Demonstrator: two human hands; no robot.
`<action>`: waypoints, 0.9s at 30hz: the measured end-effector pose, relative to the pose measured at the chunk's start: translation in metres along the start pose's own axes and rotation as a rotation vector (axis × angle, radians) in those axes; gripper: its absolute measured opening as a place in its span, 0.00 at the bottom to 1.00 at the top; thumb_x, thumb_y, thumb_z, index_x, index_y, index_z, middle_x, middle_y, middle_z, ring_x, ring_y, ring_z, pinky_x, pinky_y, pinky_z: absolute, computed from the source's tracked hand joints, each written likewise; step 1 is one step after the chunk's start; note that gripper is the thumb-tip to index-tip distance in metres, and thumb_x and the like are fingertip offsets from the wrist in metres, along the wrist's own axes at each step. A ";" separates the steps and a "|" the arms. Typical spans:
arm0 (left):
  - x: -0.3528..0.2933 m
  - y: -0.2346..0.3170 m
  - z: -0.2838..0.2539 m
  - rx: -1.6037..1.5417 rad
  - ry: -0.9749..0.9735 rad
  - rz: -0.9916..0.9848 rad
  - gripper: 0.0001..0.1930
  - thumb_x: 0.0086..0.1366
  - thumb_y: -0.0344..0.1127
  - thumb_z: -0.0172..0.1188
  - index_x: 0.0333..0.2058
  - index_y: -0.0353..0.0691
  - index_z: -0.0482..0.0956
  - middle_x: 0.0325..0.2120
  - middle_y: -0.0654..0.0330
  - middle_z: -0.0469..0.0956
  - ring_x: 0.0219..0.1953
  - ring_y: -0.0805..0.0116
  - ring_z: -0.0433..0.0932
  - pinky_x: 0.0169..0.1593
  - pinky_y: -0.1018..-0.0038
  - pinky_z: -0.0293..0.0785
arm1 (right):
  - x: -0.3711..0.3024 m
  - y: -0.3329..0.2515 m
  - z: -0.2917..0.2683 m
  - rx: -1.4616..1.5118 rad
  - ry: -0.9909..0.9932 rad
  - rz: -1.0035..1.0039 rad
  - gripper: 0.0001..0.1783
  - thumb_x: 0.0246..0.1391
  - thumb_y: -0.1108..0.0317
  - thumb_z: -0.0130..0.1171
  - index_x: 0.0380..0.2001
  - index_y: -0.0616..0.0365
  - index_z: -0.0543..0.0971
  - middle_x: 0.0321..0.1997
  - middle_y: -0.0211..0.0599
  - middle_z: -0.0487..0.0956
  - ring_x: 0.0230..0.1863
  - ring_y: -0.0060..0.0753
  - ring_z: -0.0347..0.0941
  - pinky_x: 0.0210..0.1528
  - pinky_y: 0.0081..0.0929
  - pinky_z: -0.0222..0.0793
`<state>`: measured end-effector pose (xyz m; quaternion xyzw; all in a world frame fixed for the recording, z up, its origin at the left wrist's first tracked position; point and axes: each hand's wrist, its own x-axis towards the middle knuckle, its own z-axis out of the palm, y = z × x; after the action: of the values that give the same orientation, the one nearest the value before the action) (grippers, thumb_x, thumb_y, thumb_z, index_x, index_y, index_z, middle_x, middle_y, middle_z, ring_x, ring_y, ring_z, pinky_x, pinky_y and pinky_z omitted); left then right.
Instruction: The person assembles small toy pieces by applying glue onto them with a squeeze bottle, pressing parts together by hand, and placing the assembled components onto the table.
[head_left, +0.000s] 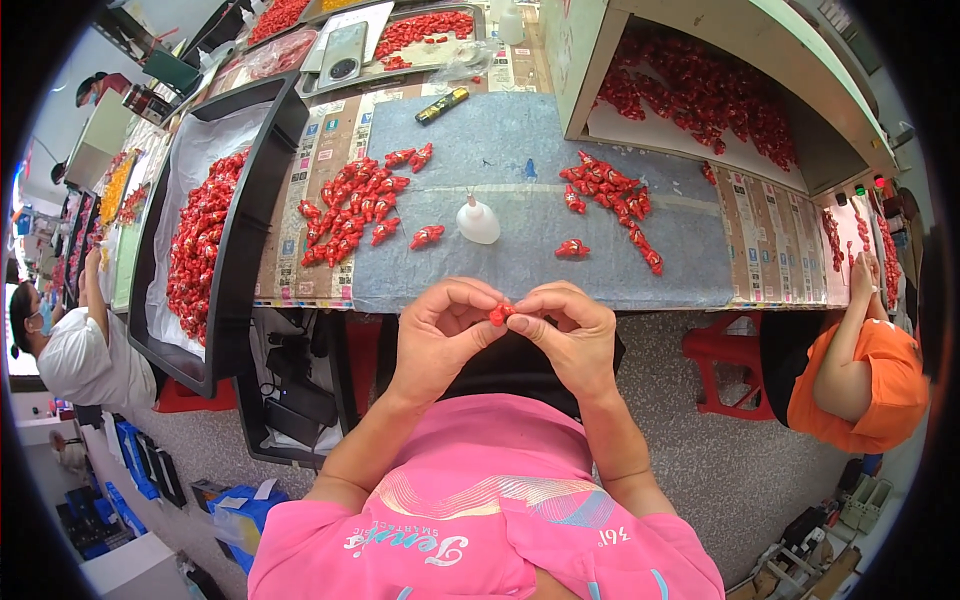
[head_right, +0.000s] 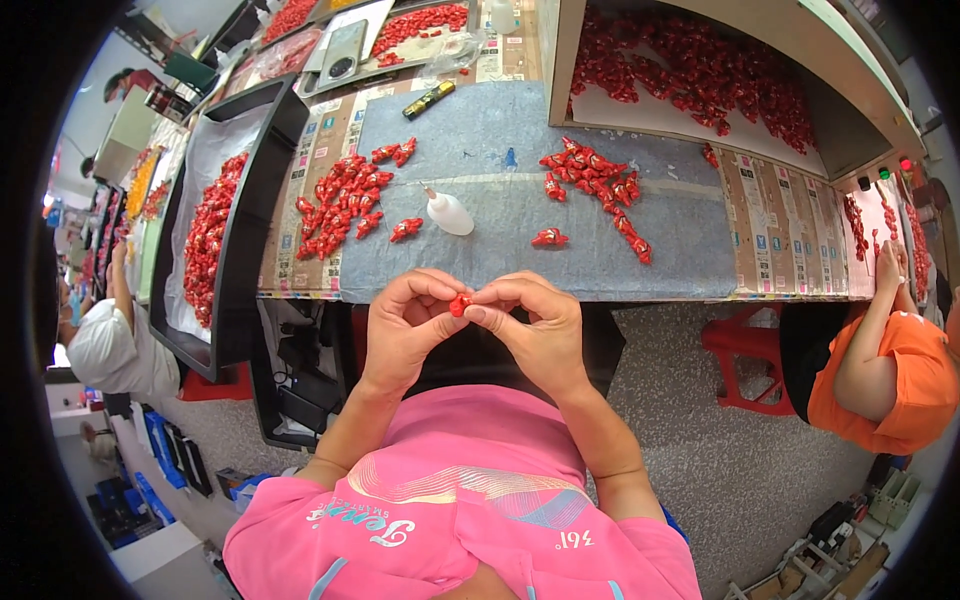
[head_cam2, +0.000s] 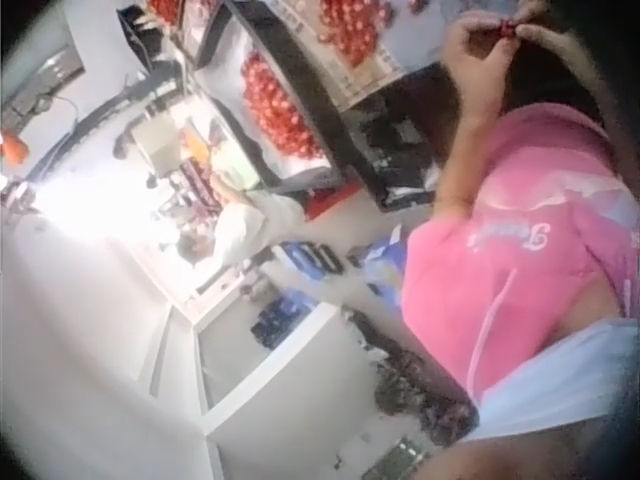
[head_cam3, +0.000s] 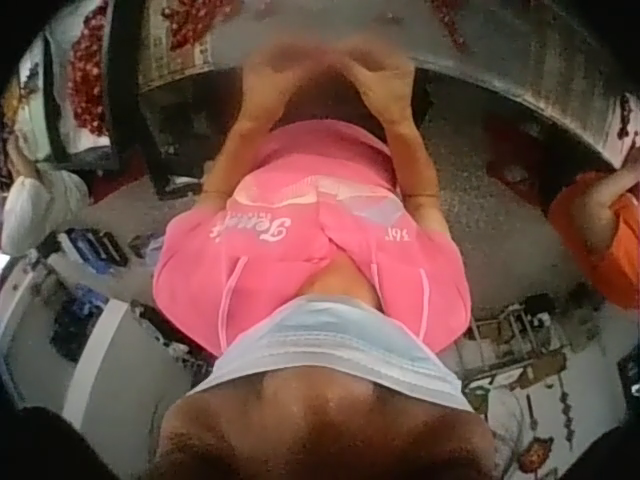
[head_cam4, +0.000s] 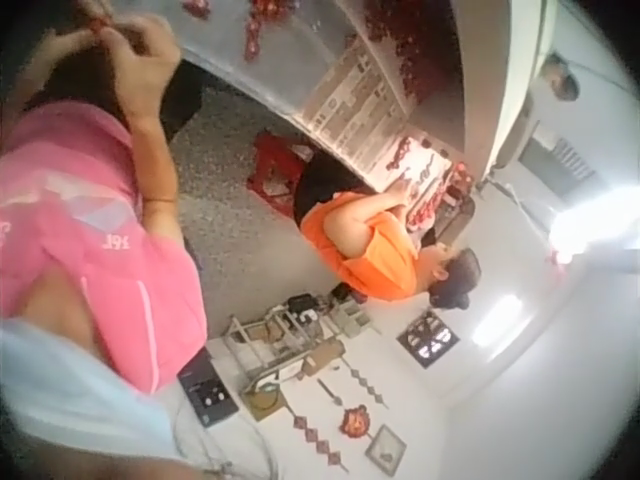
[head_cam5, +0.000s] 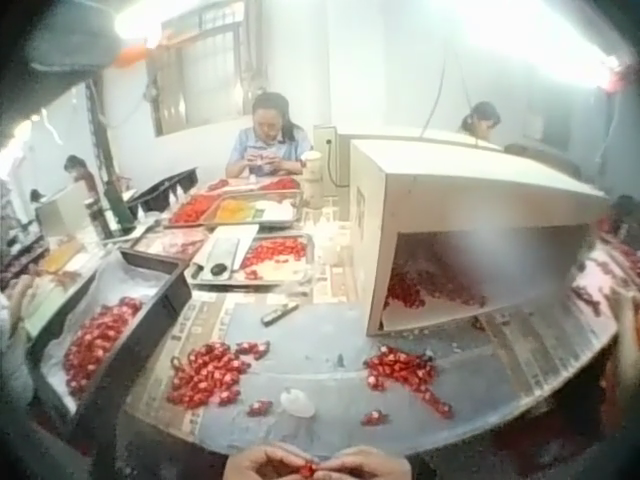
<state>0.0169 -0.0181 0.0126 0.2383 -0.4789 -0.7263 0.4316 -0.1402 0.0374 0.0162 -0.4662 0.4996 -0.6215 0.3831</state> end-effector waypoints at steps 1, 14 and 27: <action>0.000 0.000 0.001 0.019 -0.002 0.016 0.09 0.55 0.17 0.61 0.35 0.33 0.76 0.38 0.57 0.75 0.42 0.69 0.76 0.48 0.74 0.76 | -0.001 0.000 0.000 -0.017 0.008 -0.007 0.08 0.42 0.76 0.69 0.30 0.60 0.82 0.30 0.31 0.79 0.31 0.20 0.73 0.35 0.17 0.69; -0.003 0.002 0.008 0.585 0.076 0.343 0.11 0.48 0.17 0.66 0.30 0.37 0.80 0.33 0.57 0.79 0.37 0.69 0.79 0.41 0.77 0.75 | -0.016 -0.007 0.000 0.107 0.036 0.150 0.07 0.50 0.76 0.63 0.34 0.65 0.80 0.34 0.34 0.78 0.35 0.20 0.74 0.39 0.17 0.70; -0.002 0.003 0.004 0.606 0.014 0.421 0.10 0.46 0.15 0.67 0.27 0.35 0.80 0.31 0.55 0.80 0.37 0.65 0.80 0.41 0.75 0.77 | -0.019 -0.003 0.003 0.030 0.022 0.069 0.04 0.52 0.77 0.60 0.33 0.66 0.78 0.35 0.36 0.78 0.36 0.22 0.74 0.40 0.17 0.70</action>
<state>0.0156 -0.0150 0.0169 0.2565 -0.7077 -0.4453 0.4848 -0.1326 0.0548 0.0160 -0.4363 0.5100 -0.6204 0.4057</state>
